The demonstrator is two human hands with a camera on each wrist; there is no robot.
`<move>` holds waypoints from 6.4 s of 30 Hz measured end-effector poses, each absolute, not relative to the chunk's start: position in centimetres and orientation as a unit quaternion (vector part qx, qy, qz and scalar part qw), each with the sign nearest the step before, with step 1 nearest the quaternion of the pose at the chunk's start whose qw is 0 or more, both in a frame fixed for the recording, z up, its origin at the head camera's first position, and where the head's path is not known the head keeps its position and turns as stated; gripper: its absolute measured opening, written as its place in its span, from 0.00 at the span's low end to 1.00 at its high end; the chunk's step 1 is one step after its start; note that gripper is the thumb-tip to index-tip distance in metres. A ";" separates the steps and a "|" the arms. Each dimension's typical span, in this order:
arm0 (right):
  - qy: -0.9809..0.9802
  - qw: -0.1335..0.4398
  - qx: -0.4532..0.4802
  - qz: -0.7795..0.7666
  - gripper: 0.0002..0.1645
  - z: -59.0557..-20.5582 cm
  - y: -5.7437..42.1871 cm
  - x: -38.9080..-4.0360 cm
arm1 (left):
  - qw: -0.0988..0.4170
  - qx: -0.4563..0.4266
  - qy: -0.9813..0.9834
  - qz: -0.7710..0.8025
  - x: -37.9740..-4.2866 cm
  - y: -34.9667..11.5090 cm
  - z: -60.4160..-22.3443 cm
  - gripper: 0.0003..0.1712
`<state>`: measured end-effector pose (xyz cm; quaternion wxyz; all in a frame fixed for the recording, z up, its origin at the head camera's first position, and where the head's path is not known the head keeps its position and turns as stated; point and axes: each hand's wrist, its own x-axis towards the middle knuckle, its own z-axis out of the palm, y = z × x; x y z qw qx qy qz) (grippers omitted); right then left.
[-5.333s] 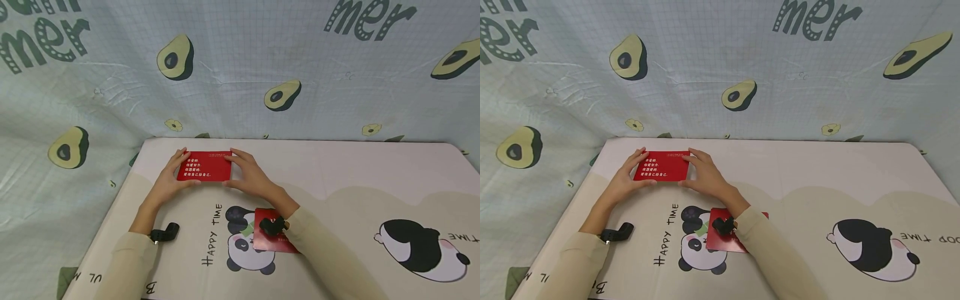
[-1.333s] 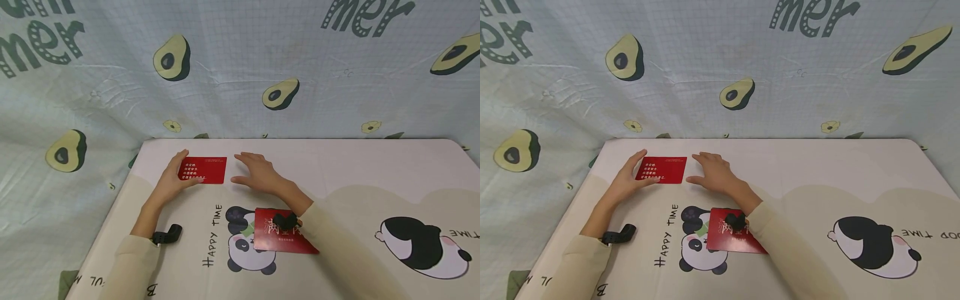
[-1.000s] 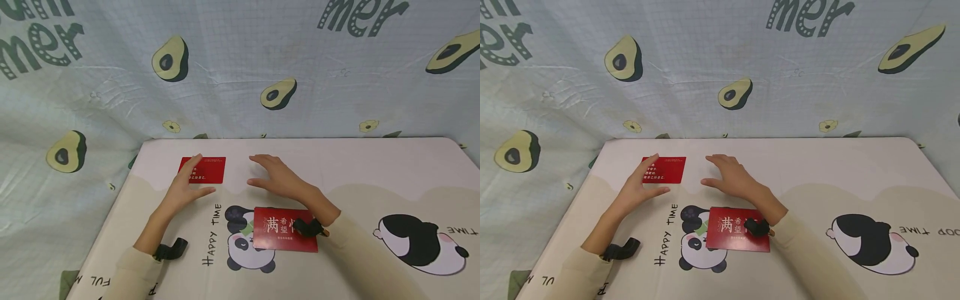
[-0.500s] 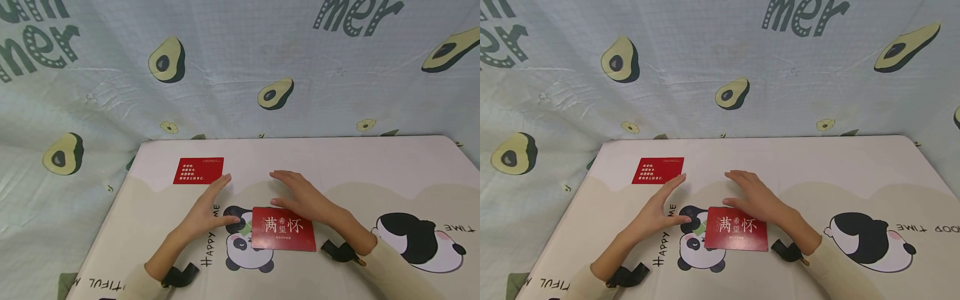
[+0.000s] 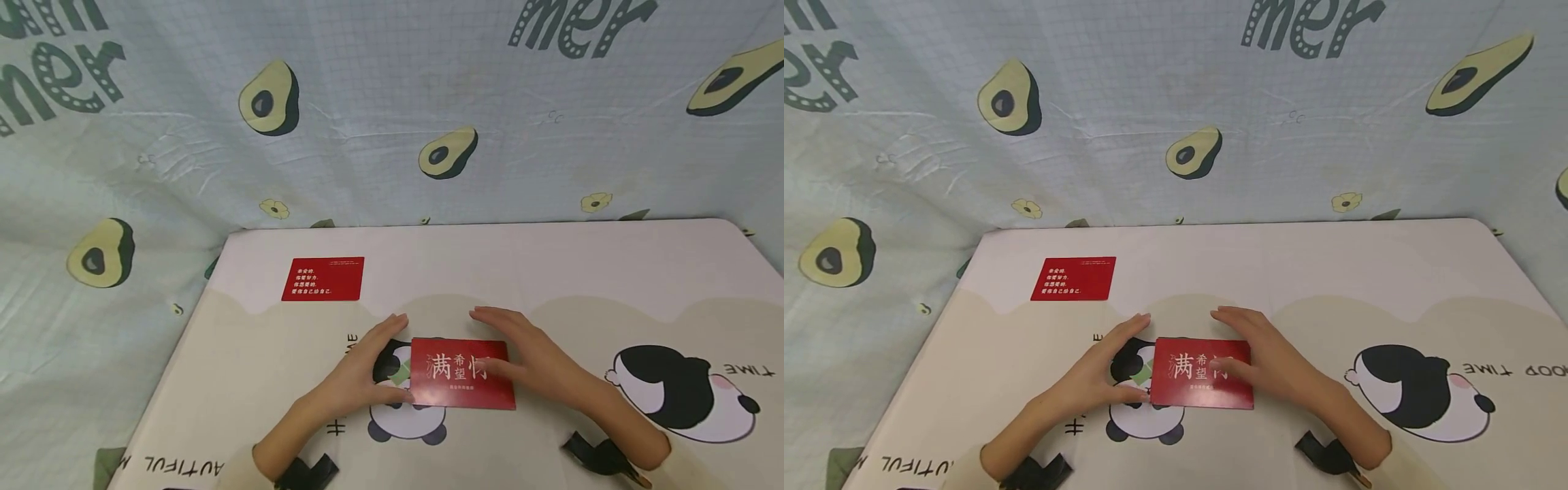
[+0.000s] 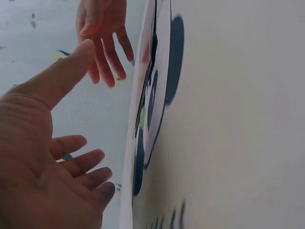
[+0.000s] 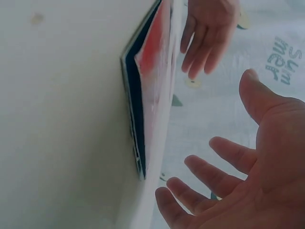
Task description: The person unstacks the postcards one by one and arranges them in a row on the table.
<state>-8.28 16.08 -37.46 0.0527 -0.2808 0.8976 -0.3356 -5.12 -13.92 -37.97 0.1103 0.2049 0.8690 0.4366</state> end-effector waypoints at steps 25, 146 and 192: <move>0.900 0.052 -0.303 -0.310 0.55 -39.4 19.1 -5.5 | 0.089 0.257 0.885 0.378 -4.1 -12.6 -40.2 0.58; 0.879 0.028 -0.354 -0.319 0.43 -38.2 13.1 -17.6 | 0.005 0.227 0.917 0.328 -15.5 -18.1 -38.1 0.49; 0.902 0.101 -0.338 -0.248 0.44 -38.8 10.1 -20.8 | 0.070 0.171 0.950 0.250 -18.1 -19.8 -39.2 0.49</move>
